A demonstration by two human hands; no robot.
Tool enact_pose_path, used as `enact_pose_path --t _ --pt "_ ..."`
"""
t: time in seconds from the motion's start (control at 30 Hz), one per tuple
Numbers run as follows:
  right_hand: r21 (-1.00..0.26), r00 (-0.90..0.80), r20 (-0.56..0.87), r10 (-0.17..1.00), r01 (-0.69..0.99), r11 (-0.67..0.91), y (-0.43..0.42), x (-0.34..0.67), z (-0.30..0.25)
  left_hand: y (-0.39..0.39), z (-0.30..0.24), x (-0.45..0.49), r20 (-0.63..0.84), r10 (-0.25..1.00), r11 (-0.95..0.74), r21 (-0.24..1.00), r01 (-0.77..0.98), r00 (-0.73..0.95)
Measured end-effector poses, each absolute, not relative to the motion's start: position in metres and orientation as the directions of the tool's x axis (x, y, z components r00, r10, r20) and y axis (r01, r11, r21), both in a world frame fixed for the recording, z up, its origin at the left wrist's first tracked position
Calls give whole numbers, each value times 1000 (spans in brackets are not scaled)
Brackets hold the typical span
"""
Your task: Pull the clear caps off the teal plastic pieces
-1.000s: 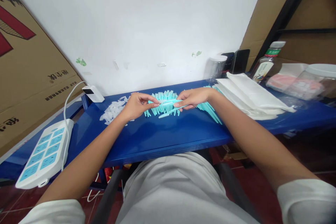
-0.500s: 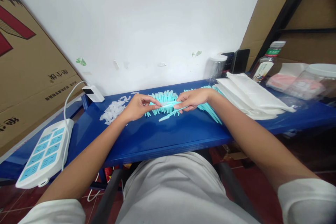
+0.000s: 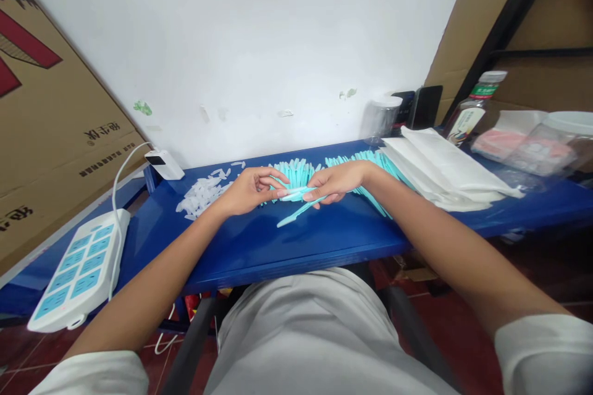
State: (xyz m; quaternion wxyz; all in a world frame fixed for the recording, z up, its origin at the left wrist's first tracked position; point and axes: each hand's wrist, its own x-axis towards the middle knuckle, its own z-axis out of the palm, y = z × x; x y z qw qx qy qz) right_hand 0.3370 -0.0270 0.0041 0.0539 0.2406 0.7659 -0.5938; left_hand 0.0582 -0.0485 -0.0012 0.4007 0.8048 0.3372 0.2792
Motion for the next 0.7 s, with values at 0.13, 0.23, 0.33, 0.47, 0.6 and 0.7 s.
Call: enact_pose_path --t 0.13,0.23,0.33,0.47,0.6,0.7 --pt "-888 -886 -378 267 429 166 -31 332 3 -49 -2 59 164 760 -447 834 323 629" --pt "-893 -888 -382 256 426 146 -33 329 3 -49 -2 59 190 761 -470 821 325 620" --pt "-893 -886 -388 252 429 133 -32 328 2 -49 -2 60 196 768 -468 821 326 609" --pt "-897 -886 -380 266 424 128 -28 331 1 -46 -4 60 180 791 -436 837 332 584" --pt "-912 -887 -320 334 384 146 -25 336 5 -39 -7 57 166 860 -359 869 341 483" --pt "-917 -885 -285 368 363 165 -25 340 8 -37 -8 55 134 883 -317 876 363 449"
